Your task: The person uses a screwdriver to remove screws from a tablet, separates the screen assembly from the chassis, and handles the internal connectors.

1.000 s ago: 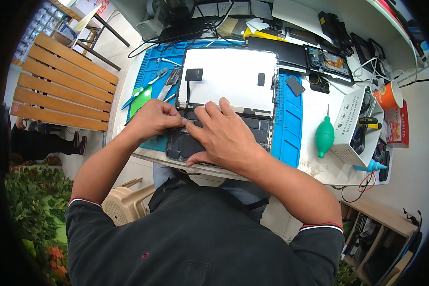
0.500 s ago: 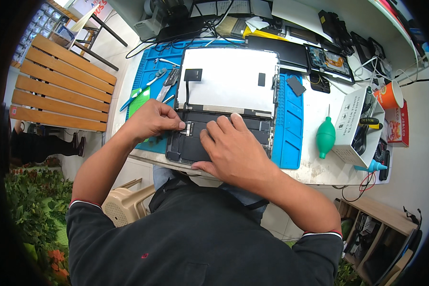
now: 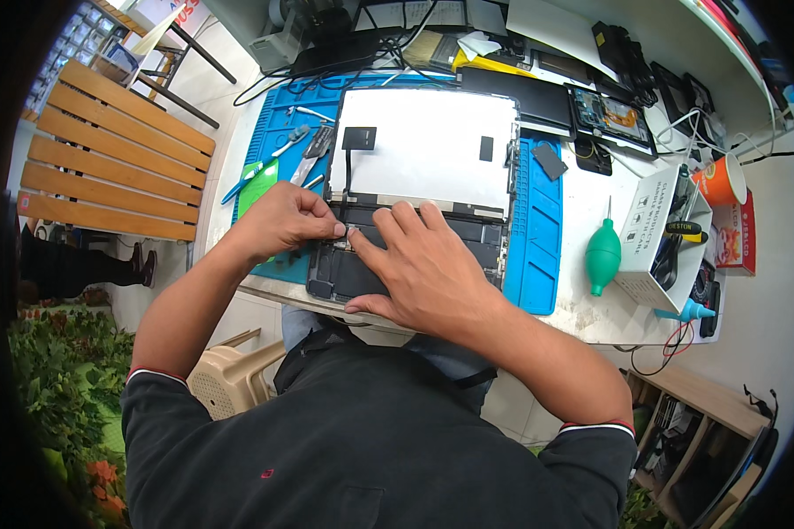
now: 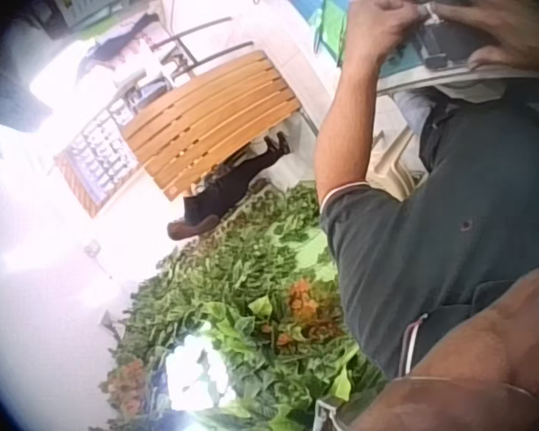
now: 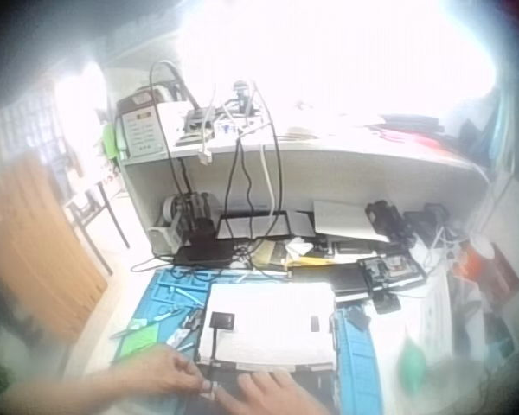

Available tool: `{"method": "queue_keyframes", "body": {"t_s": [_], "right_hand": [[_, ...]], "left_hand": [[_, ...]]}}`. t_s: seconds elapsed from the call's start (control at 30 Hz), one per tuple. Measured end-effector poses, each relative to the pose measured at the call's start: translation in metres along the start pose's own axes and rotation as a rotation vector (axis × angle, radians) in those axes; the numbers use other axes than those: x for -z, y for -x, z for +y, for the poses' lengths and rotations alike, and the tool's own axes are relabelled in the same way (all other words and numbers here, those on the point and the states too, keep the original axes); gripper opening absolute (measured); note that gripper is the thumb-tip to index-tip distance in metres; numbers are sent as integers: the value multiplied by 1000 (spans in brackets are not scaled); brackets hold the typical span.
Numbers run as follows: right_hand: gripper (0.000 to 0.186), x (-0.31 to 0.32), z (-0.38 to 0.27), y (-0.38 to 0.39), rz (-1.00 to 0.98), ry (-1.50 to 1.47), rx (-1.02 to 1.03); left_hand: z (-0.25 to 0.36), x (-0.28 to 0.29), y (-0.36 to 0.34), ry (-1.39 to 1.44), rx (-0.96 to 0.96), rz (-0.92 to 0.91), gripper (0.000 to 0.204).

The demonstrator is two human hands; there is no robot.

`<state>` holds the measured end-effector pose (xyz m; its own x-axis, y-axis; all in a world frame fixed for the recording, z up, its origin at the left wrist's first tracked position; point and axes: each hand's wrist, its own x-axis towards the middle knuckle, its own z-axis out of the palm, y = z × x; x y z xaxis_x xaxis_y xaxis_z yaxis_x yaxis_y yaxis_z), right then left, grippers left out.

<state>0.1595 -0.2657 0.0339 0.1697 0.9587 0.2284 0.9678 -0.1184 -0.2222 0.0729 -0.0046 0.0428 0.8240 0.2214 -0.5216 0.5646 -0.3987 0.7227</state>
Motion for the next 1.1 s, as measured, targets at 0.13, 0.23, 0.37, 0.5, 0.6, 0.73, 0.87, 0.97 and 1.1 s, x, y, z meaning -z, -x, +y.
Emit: {"method": "queue_keyframes", "body": {"t_s": [0.13, 0.23, 0.37, 0.5, 0.6, 0.73, 0.87, 0.97, 1.1], "right_hand": [[85, -2, 2, -3, -17, -9, -2], [85, -1, 0, -5, -66, -4, -25], [84, -1, 1, -8, -46, 23, -13], [83, -1, 4, -12, -18, 9, 2], [83, 1, 9, -14, -58, -67, -5], [81, 3, 13, -12, -15, -131, -58], [80, 5, 13, -3, 10, -99, -88], [81, 7, 9, 3, -10, -93, -84], [78, 8, -3, 8, -30, -107, -49]], "left_hand": [[-1, 0, 0, -26, -4, 12, 28], [0, 0, -2, -56, -28, 13, 29], [3, -1, 1, -57, -29, 27, 28], [1, -1, 0, -62, -43, 32, 28], [2, -1, -1, -63, -48, 26, 28], [-1, -1, -2, -60, -33, 22, 28], [-4, 1, -3, -35, -35, 2, 28], [-2, 3, -3, -12, -12, -21, 28], [-4, 6, -3, 47, -3, -60, 27]]}}
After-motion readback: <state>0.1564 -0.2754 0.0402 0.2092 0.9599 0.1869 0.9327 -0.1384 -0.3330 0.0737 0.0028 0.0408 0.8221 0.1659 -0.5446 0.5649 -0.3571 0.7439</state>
